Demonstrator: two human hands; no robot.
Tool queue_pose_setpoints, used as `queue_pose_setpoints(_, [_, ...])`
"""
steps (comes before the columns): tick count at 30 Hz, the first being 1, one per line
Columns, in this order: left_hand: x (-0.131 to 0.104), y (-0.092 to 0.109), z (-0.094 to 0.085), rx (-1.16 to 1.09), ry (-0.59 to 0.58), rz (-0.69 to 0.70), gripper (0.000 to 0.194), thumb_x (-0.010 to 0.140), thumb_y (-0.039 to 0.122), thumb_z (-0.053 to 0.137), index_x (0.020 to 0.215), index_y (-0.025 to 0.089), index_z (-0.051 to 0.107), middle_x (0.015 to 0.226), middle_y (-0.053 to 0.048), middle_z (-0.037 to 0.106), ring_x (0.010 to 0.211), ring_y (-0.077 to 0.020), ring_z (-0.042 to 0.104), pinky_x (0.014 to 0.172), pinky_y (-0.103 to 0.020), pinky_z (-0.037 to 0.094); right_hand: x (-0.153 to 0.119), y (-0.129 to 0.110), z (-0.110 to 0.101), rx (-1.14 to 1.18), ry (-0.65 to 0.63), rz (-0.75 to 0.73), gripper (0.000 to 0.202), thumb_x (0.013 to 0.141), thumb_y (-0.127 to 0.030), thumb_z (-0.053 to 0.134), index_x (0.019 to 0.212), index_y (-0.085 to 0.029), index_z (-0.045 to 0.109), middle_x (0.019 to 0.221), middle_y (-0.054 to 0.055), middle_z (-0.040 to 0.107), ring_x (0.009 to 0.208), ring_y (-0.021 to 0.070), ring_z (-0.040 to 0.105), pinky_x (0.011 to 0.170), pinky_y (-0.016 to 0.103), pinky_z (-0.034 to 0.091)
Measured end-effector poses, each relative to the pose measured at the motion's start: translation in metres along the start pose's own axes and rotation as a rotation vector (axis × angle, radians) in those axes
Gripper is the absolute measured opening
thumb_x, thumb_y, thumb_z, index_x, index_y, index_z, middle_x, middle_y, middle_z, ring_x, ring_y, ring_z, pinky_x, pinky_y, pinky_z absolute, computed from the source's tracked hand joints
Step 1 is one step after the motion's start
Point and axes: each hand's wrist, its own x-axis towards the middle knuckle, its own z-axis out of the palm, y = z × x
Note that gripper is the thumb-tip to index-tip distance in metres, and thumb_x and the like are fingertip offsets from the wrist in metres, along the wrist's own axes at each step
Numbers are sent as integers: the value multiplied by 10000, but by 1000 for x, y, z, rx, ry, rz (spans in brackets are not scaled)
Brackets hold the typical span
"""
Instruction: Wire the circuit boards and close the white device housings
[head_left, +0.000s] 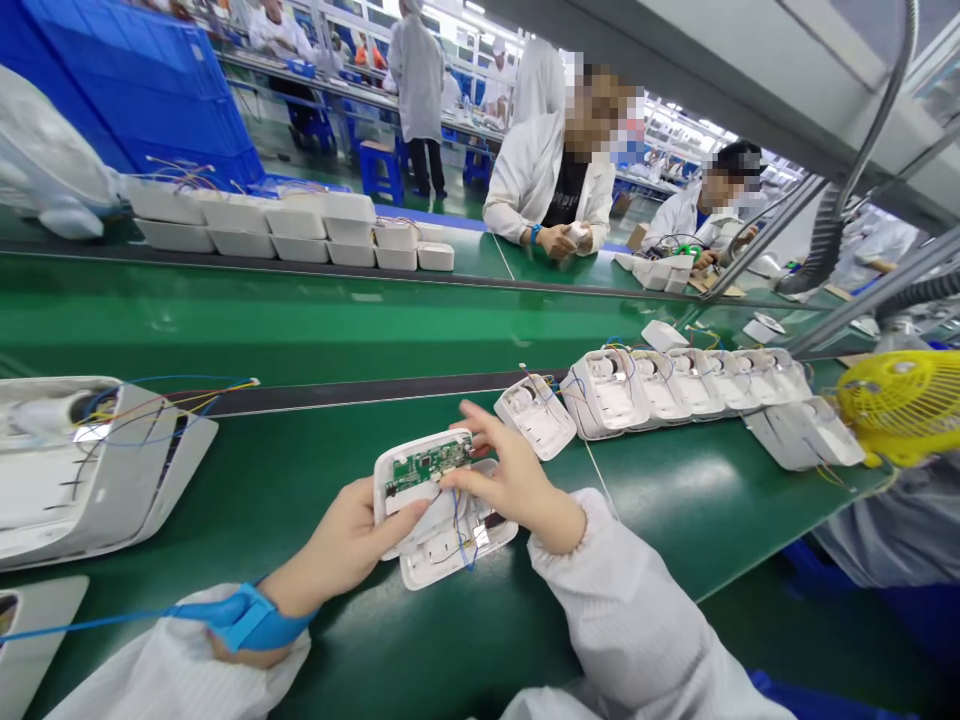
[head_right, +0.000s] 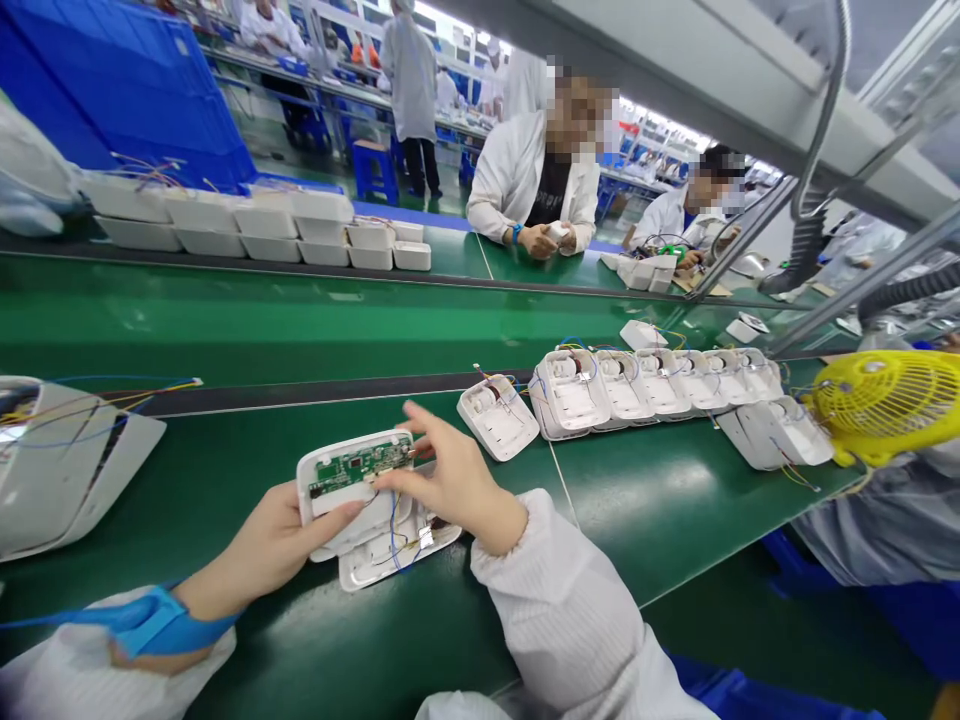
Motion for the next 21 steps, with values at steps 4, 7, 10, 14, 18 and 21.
queue_pose_setpoints(4, [1, 3, -15, 46, 95, 164, 606, 728, 606, 737, 1152, 174, 697, 1123, -127, 715, 1027, -341, 677, 875, -420, 584, -1, -5, 0, -33, -7, -76, 192, 892, -365, 646, 905, -173, 643, 816, 26, 675, 753, 148, 624, 692, 273, 513])
queue_pose_setpoints(7, [4, -1, -23, -9, 243, 326, 791, 785, 765, 544, 1338, 200, 572, 1388, -131, 565, 1304, -350, 507, 1125, -474, 407, -2, -10, 1, -197, 118, -345, 131, 932, -164, 515, 937, -195, 643, 888, 35, 686, 862, 152, 614, 774, 301, 488])
queue_pose_setpoints(10, [7, -7, -17, 206, 237, 310, 734, 824, 744, 496, 1347, 232, 556, 1401, -108, 552, 1303, -350, 498, 1148, -504, 356, -5, -14, 4, -495, 3, -502, 201, 944, -106, 491, 965, -226, 650, 939, 15, 685, 914, 158, 586, 806, 331, 438])
queue_pose_setpoints(14, [6, -8, 7, 459, 93, 237, 866, 706, 575, 741, 1439, 240, 425, 1420, -135, 509, 1286, -384, 492, 1091, -555, 402, -5, -18, 5, -662, -341, -580, 178, 975, -174, 492, 916, -216, 654, 977, 12, 676, 985, 156, 571, 882, 343, 413])
queue_pose_setpoints(18, [3, -3, 16, 427, 142, 235, 752, 819, 442, 665, 1469, 260, 336, 1444, -133, 449, 1313, -352, 465, 1103, -556, 387, 1, -14, -7, -535, -196, -356, 304, 935, -279, 578, 1237, -242, 578, 1285, 67, 586, 1257, 200, 473, 1059, 401, 366])
queue_pose_setpoints(21, [-2, -5, 15, 321, 211, 287, 731, 859, 398, 612, 1494, 258, 278, 1462, -141, 412, 1325, -349, 449, 1127, -547, 362, 4, -5, -15, -388, -91, -122, 396, 910, -391, 623, 1241, -189, 547, 1261, 106, 589, 1170, 205, 540, 947, 344, 459])
